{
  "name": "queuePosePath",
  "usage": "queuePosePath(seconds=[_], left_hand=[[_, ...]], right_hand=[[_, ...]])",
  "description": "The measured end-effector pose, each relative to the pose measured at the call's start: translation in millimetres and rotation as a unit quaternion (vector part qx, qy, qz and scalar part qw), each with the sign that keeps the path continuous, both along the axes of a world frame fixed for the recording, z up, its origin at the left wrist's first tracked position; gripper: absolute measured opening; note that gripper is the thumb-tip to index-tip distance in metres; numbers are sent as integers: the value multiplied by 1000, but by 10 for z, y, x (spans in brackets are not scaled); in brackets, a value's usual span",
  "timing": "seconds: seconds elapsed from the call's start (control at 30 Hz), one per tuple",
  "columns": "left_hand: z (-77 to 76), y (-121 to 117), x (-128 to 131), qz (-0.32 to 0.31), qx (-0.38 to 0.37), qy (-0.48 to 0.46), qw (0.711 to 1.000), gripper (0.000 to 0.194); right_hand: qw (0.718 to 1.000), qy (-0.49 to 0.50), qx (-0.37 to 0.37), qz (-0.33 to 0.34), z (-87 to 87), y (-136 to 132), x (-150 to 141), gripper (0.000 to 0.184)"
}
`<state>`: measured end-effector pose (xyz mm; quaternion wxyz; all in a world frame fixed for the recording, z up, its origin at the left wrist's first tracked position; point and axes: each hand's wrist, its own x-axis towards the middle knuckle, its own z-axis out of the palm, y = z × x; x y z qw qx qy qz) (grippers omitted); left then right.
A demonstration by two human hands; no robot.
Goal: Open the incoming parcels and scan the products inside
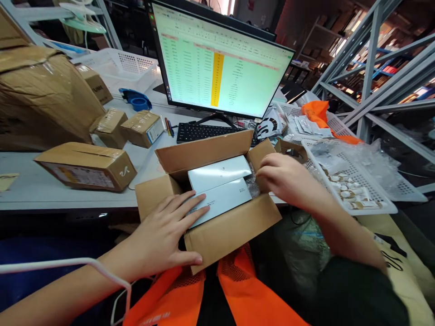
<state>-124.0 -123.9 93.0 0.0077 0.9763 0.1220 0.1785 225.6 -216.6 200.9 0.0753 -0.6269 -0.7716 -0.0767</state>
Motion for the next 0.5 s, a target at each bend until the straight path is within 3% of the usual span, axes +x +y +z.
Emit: queuePosePath(seconds=[0.07, 0.13, 0.2, 0.27, 0.33, 0.4, 0.5], left_hand=[[11, 18, 12, -2, -4, 2, 1000, 99], [12, 33, 17, -6, -7, 0, 1000, 98], [3, 52, 17, -8, -10, -6, 1000, 98], [-12, 89, 12, -2, -13, -12, 1000, 97], [-27, 147, -9, 7, -13, -17, 1000, 97], [-46, 217, -58, 14, -11, -21, 1000, 98], [-99, 296, -190, 20, -10, -23, 999, 102]], right_hand=[[986, -139, -94, 6, -46, 75, -223, 26], [967, -219, -133, 0, -156, 215, -324, 26], [960, -236, -147, 18, -203, 349, -310, 27], [969, -205, -136, 34, -99, 430, -214, 25], [988, -138, -66, 18, 162, 440, -71, 21], [996, -53, 67, -22, 513, 399, 109, 19], [961, 91, 258, -45, 954, 364, 439, 13]])
